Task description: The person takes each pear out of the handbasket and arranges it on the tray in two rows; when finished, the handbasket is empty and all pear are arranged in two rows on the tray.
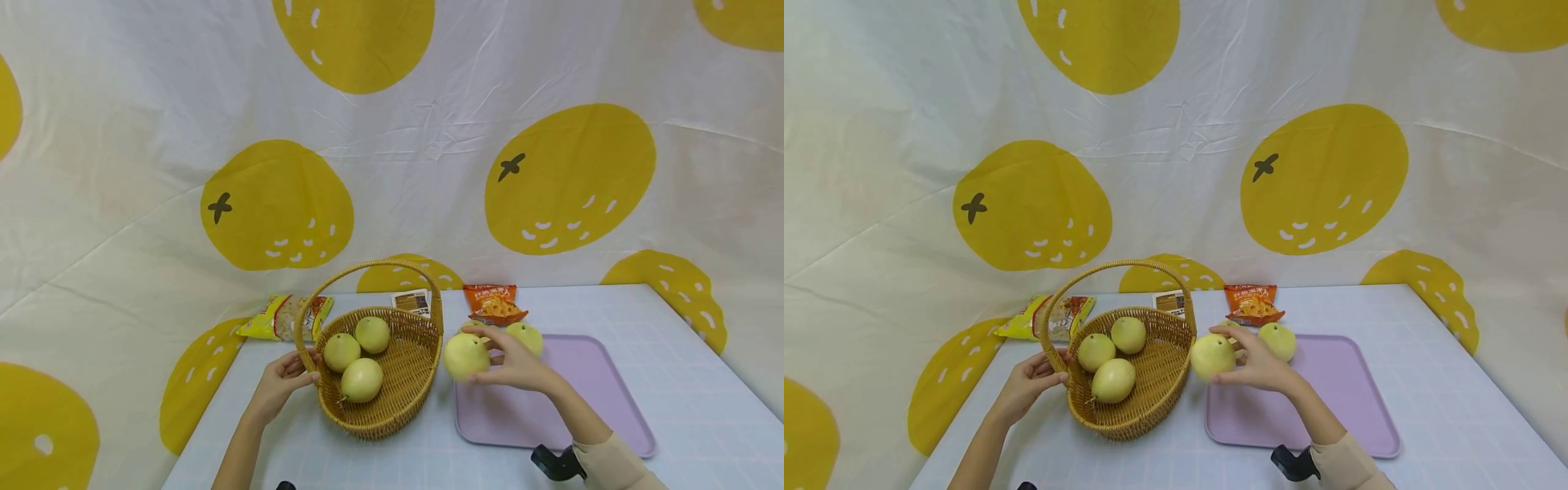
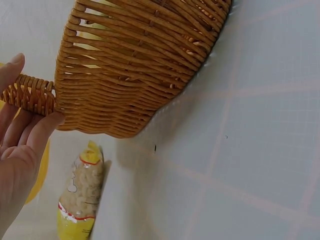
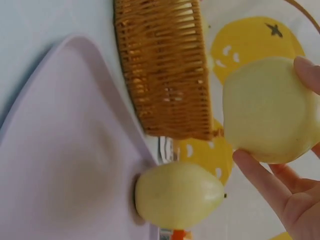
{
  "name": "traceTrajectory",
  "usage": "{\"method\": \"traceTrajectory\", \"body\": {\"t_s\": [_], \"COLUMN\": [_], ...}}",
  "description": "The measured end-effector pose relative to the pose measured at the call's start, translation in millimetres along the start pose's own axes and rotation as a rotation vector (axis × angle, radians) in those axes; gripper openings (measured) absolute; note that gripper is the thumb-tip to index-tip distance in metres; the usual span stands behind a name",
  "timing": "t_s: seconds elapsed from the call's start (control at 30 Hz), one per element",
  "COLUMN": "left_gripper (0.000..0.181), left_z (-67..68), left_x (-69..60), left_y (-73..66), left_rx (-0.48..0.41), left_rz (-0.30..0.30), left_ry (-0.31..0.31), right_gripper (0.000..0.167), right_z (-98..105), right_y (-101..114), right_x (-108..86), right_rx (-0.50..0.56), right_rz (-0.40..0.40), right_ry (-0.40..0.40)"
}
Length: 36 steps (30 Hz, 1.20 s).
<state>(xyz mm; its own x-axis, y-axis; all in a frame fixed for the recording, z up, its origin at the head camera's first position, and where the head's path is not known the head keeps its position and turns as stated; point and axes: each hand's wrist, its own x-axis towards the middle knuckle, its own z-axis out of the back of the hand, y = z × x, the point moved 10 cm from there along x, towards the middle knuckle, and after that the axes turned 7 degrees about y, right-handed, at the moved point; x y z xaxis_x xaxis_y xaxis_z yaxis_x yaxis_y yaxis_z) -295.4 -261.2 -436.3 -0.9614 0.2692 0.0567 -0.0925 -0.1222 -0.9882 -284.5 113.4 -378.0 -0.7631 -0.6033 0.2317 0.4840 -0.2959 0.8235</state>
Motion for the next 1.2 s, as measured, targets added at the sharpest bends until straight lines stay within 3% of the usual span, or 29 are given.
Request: {"method": "traceTrajectory", "body": {"t_s": [0.1, 0.33, 0.5, 0.73, 1.2], "left_gripper": [0.056, 0.057, 0.056, 0.055, 0.054], "left_z": [-0.1, 0.5, -0.1, 0.0, 1.3], "left_x": [0.4, 0.8, 1.1, 0.4, 0.0], "left_y": [-0.8, 0.9, 0.9, 2.0, 4.6], "left_rx": [0.002, -0.003, -0.006, -0.010, -0.003], "left_rz": [0.000, 0.016, 0.016, 0.012, 0.013], "left_ry": [0.000, -0.009, -0.007, 0.002, -0.003], "right_gripper": [0.072, 0.070, 0.068, 0.070, 0.071], "right_z": [9.7, 30.5, 47.3, 65.6, 112.1], "right_y": [-0.6, 0.4, -3.0, -5.2, -33.1], "right_x": [-4.9, -15.2, -25.2, -33.2, -54.8], "right_rx": [-0.032, 0.006, -0.053, -0.089, -0.176], "right_rz": [-0.013, -0.024, -0.071, -0.054, -0.219], "right_ry": [-0.019, -0.038, -0.081, -0.124, -0.215]}}
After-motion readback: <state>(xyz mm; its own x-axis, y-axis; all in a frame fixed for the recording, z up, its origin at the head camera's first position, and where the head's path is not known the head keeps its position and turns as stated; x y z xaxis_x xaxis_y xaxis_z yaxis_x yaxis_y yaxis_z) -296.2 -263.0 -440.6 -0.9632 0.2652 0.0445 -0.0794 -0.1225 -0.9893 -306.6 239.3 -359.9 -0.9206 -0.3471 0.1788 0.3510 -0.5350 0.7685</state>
